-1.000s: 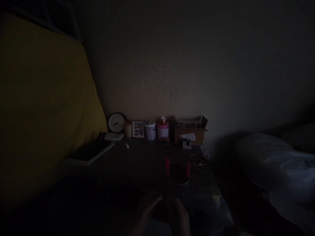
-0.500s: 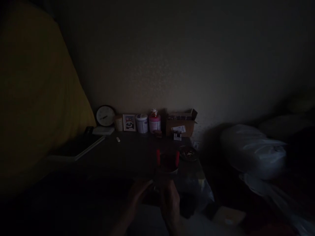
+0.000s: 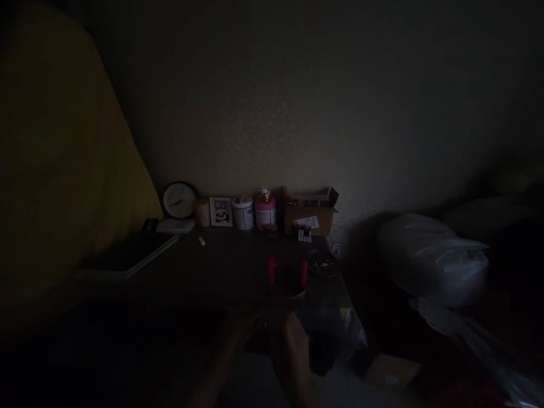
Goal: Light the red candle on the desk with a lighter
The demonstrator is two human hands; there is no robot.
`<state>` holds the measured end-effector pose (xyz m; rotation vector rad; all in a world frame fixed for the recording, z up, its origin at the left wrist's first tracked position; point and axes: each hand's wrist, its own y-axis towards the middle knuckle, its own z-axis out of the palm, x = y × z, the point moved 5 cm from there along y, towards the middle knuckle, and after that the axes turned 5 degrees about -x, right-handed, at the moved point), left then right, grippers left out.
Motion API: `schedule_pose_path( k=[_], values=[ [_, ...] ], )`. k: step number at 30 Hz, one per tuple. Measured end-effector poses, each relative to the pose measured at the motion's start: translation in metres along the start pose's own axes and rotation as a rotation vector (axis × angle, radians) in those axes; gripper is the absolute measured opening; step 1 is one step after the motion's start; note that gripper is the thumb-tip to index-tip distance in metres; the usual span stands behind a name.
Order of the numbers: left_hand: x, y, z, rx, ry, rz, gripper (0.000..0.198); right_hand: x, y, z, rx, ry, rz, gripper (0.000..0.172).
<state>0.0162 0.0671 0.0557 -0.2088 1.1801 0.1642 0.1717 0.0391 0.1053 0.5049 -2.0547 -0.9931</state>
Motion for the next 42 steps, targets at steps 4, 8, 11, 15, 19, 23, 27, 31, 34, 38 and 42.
schedule_pose_path(
  k=[4, 8, 11, 15, 19, 23, 27, 31, 34, 38, 42],
  values=[
    [-0.009, -0.012, 0.005, 0.066, -0.081, 0.031, 0.021, -0.046, -0.007, 0.02, 0.032, -0.024, 0.137, 0.023],
    [-0.008, -0.015, -0.002, 0.055, -0.105, 0.0, 0.023, -0.06, -0.001, 0.009, -0.022, 0.094, 0.39, 0.026],
    [-0.006, -0.014, -0.007, 0.022, -0.109, -0.019, 0.023, -0.051, 0.0, 0.002, -0.072, 0.182, 0.482, 0.027],
    [-0.007, -0.015, -0.003, 0.082, -0.076, 0.008, 0.019, -0.04, -0.005, 0.008, -0.078, 0.262, 0.457, 0.023],
    [-0.008, -0.018, 0.006, 0.124, -0.035, 0.034, 0.022, -0.031, -0.01, 0.015, -0.071, 0.213, 0.354, 0.02],
    [-0.005, -0.015, 0.008, 0.126, -0.028, 0.041, 0.021, -0.017, -0.007, 0.009, -0.037, 0.093, 0.191, 0.023],
    [0.007, -0.003, 0.001, 0.046, 0.034, 0.015, 0.022, -0.005, -0.003, -0.005, -0.077, 0.037, 0.103, 0.021],
    [0.009, -0.001, 0.002, 0.046, 0.022, -0.005, 0.024, -0.018, -0.005, 0.008, 0.045, 0.063, 0.13, 0.021],
    [0.002, -0.007, 0.005, 0.075, -0.041, 0.007, 0.021, -0.047, -0.007, 0.016, 0.012, 0.073, 0.276, 0.023],
    [-0.003, -0.012, -0.001, 0.026, -0.059, -0.034, 0.024, -0.071, -0.007, 0.011, -0.087, 0.072, 0.439, 0.027],
    [-0.006, -0.01, -0.013, 0.028, -0.062, -0.041, 0.028, -0.071, -0.007, -0.001, -0.193, 0.141, 0.574, 0.03]
  ],
)
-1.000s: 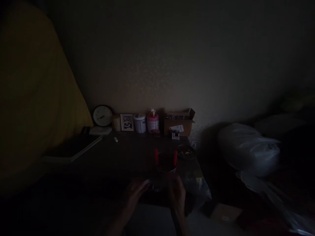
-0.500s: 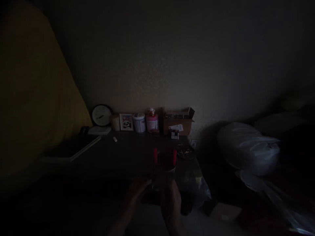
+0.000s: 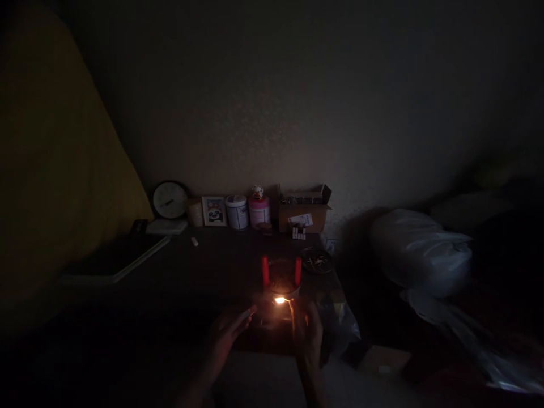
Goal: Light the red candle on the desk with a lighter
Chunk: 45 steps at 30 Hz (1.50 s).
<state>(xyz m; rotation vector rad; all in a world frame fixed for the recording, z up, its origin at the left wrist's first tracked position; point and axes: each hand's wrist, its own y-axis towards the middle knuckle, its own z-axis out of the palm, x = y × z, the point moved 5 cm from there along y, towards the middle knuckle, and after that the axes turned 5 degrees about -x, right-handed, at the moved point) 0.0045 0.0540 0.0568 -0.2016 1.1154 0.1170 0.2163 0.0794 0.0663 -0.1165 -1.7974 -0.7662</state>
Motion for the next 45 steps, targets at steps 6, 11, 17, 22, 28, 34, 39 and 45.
schedule_pose_path(
  k=[6, 11, 17, 22, 28, 34, 39, 45],
  values=[
    [0.007, 0.011, -0.04, -0.056, -0.007, -0.058, 0.037, 0.001, 0.0, -0.004, -0.04, 0.08, 0.107, 0.034],
    [0.021, 0.021, -0.066, -0.143, -0.097, -0.13, 0.044, 0.002, 0.0, -0.007, -0.082, 0.076, 0.078, 0.031],
    [0.027, 0.022, -0.071, -0.134, -0.16, -0.156, 0.044, 0.002, 0.001, -0.007, -0.081, 0.064, 0.035, 0.029],
    [0.024, 0.019, -0.074, -0.091, -0.148, -0.12, 0.039, 0.0, 0.002, -0.006, -0.07, 0.008, 0.013, 0.028],
    [0.024, 0.018, -0.077, -0.169, -0.176, -0.154, 0.045, 0.007, 0.006, -0.008, -0.041, -0.043, 0.011, 0.026],
    [0.026, 0.019, -0.078, -0.176, -0.162, -0.151, 0.046, 0.022, 0.009, -0.012, -0.018, -0.074, -0.045, 0.03],
    [0.028, 0.02, -0.08, -0.186, -0.187, -0.159, 0.047, 0.029, 0.015, -0.014, -0.018, -0.109, -0.143, 0.027],
    [0.036, 0.024, -0.084, -0.159, -0.153, -0.143, 0.041, 0.035, 0.022, -0.015, -0.02, -0.117, -0.257, 0.017]
  ],
)
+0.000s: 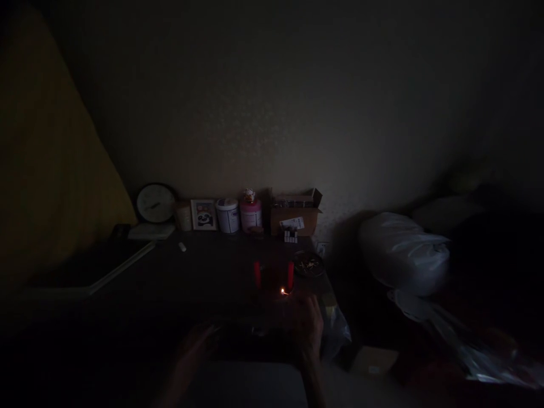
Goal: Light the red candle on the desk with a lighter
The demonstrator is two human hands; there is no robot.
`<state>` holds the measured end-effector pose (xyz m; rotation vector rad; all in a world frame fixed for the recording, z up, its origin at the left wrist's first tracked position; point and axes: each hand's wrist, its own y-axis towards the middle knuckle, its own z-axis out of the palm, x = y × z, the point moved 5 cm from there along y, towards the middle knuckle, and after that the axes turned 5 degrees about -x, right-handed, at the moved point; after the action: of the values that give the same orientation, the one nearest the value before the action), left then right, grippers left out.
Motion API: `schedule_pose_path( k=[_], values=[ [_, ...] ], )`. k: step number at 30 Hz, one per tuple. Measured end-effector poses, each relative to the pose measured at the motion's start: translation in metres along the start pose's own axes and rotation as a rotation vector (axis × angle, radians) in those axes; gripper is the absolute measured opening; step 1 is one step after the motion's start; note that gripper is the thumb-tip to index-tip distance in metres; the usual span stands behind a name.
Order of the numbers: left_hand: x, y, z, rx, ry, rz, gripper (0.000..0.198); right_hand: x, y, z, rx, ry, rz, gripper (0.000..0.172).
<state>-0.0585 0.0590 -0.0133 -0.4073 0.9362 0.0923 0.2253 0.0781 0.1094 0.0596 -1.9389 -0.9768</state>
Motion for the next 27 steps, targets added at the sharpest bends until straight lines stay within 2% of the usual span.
schedule_pose_path(
  k=[8, 15, 23, 27],
  values=[
    [0.008, 0.003, -0.008, 0.031, -0.017, -0.01, 0.038, 0.012, 0.019, -0.009, -0.065, 0.023, -0.055, 0.018],
    [0.011, 0.006, -0.012, 0.049, -0.05, -0.001, 0.038, 0.011, 0.032, -0.009, -0.121, -0.004, 0.016, 0.022],
    [0.01, 0.009, -0.012, -0.061, -0.013, -0.053, 0.032, 0.012, 0.042, -0.008, -0.137, 0.009, 0.053, 0.025],
    [0.0, 0.0, -0.002, -0.052, 0.008, -0.05, 0.03, 0.016, 0.048, -0.008, -0.175, 0.036, 0.007, 0.025]
  ],
)
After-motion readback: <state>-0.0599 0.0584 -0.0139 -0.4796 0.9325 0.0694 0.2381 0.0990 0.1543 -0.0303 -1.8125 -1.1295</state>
